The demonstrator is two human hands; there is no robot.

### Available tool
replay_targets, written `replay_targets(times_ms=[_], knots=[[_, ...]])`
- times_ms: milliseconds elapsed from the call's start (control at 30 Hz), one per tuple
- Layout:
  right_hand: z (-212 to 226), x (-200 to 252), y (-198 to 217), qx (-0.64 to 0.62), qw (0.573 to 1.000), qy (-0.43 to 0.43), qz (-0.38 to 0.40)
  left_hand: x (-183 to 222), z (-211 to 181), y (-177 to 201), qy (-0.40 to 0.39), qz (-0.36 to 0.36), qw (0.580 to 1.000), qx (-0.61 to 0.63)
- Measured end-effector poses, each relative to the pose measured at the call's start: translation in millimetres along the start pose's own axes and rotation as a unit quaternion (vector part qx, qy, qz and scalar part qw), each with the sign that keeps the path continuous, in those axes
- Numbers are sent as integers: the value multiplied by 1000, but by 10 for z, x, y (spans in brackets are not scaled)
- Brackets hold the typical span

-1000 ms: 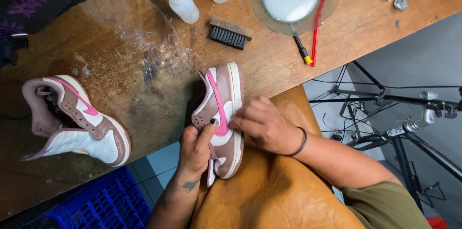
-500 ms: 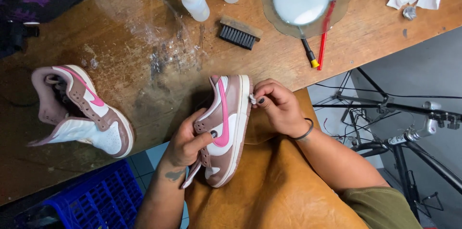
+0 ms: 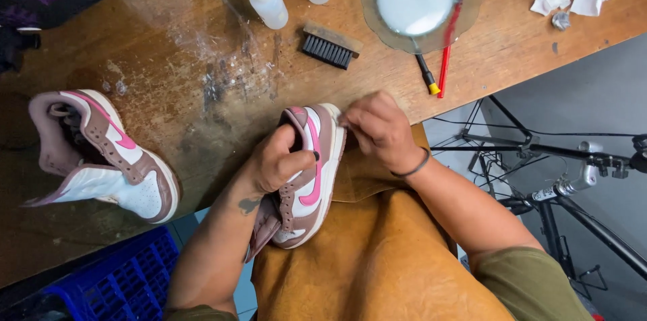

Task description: Detailing and cleaning the soles and edges of sneakers using cleaning solutions and small tools.

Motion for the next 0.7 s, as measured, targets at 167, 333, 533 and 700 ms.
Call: replay_targets(times_ms=[167,333,533,700], knots=[[241,114,-54,-23,999,43,-7,29,-230,54,28,-23,997,63],[-106,60,152,-98,985,-131,-47,-28,-20,476,12,10,903,429],[-498,522,-54,-433,745,-494,-119,173,27,860,-14,-22,904,428],[-506,520,-76,-451,708,-534,-100,234,54,965,-35,-25,901,431]])
Point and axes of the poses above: each hand's wrist, its own x-axis away from the middle knuckle, its own y-axis out of the back of the hand, z = x × y, the point moved 8 cm from there along -x, towards the middle knuckle, and after that the axes turned 13 degrees about -z, right-handed, at the moved point
